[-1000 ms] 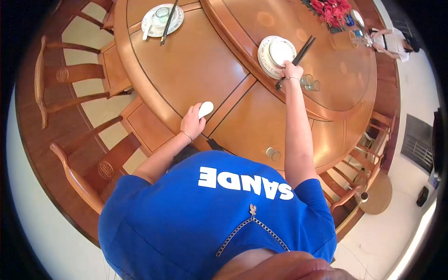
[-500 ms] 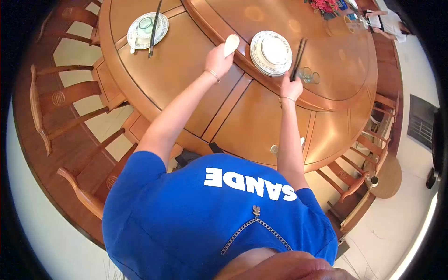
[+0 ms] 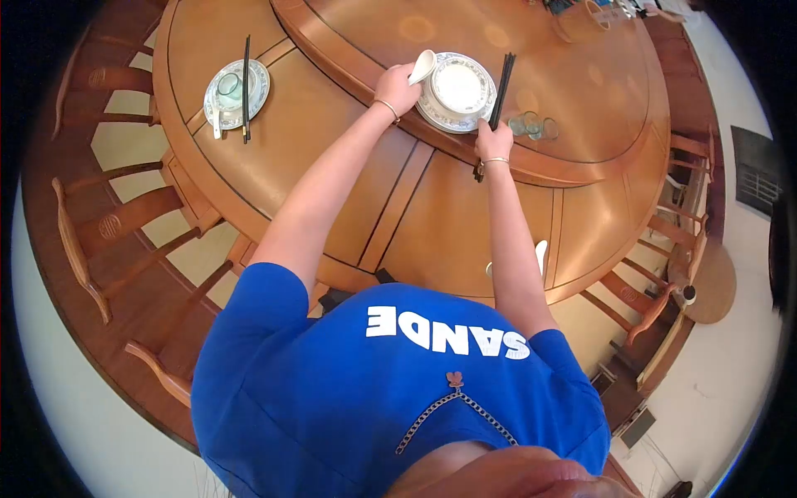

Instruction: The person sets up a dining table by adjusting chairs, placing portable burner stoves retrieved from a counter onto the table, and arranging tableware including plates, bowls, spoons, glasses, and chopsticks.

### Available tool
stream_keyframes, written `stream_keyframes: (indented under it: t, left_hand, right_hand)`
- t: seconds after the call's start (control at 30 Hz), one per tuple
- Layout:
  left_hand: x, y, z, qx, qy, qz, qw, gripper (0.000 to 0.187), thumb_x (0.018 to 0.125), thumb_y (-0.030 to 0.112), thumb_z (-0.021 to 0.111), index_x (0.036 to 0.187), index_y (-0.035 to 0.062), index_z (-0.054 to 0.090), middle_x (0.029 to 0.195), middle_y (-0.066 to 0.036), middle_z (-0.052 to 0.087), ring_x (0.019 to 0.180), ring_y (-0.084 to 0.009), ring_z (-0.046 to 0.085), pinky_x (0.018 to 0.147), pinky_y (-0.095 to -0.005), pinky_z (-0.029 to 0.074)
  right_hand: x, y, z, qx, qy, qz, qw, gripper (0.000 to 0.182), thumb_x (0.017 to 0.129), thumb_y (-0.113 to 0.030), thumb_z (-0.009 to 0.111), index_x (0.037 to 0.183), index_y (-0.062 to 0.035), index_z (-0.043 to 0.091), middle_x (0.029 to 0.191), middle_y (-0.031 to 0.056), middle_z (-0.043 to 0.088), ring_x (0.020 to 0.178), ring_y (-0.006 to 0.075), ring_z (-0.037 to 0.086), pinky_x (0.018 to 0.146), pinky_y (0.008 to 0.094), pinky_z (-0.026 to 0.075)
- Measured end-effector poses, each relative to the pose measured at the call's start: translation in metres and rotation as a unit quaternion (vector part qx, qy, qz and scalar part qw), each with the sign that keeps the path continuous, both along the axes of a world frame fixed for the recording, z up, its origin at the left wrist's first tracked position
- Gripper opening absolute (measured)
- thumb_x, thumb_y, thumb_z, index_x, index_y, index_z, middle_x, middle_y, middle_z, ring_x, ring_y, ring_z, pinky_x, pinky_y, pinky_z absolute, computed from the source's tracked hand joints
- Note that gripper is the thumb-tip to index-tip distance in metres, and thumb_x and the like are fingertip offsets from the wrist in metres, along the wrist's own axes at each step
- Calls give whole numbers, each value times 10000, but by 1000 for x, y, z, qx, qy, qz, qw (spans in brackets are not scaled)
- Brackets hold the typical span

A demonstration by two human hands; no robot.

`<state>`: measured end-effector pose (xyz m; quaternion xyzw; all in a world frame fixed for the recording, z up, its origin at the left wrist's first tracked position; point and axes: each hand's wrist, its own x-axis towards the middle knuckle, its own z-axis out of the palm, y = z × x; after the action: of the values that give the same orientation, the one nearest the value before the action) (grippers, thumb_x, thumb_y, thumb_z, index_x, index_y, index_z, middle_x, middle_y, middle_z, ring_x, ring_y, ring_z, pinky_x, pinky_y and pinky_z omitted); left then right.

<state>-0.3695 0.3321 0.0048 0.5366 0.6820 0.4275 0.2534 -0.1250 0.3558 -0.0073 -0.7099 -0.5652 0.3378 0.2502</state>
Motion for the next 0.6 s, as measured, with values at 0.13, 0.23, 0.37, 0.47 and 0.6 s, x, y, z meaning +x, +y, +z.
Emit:
stream_keyframes:
  t: [0.13, 0.23, 0.37, 0.47, 0.6]
  left_hand:
    - [-10, -1, 4, 5, 15, 3, 1000, 270, 802, 201, 648, 1058, 123, 687, 965, -167, 683, 911, -329, 645, 807, -409, 500]
    - [-22, -12, 6, -3, 46, 24, 999, 281, 781, 249, 691, 1029, 115, 698, 921, -146, 699, 846, -321, 658, 765, -389, 513]
    - [-33, -50, -2, 13, -40, 105, 994, 299, 751, 248, 772, 951, 38, 702, 815, -68, 692, 704, -140, 618, 674, -311, 493]
    - [-39, -102, -11, -8, -144, 106, 984, 308, 749, 213, 785, 941, -8, 689, 776, -46, 676, 684, -102, 579, 645, -289, 480]
    - [-12, -191, 0, -96, -243, 91, 961, 189, 836, 184, 719, 890, 11, 666, 683, 2, 603, 593, -62, 500, 531, -238, 397]
  right_hand:
    - [-12, 9, 2, 22, -6, 29, 999, 339, 790, -272, 639, 833, 63, 664, 761, 268, 650, 763, 407, 650, 721, 437, 495]
    - [-20, -1, 17, 21, -12, 55, 998, 343, 817, -304, 633, 828, 37, 674, 767, 253, 656, 783, 403, 649, 738, 437, 494]
    - [-13, -40, 54, 93, -83, 82, 989, 336, 840, -314, 625, 854, 17, 680, 764, 224, 666, 765, 405, 638, 738, 420, 496]
    - [7, -103, 88, 40, 51, 44, 997, 349, 842, -342, 639, 899, -2, 691, 707, 137, 689, 679, 246, 673, 661, 354, 495]
    - [54, -193, 98, -47, 144, 32, 988, 237, 894, -248, 653, 945, -19, 684, 676, 11, 656, 459, 40, 442, 420, 220, 322]
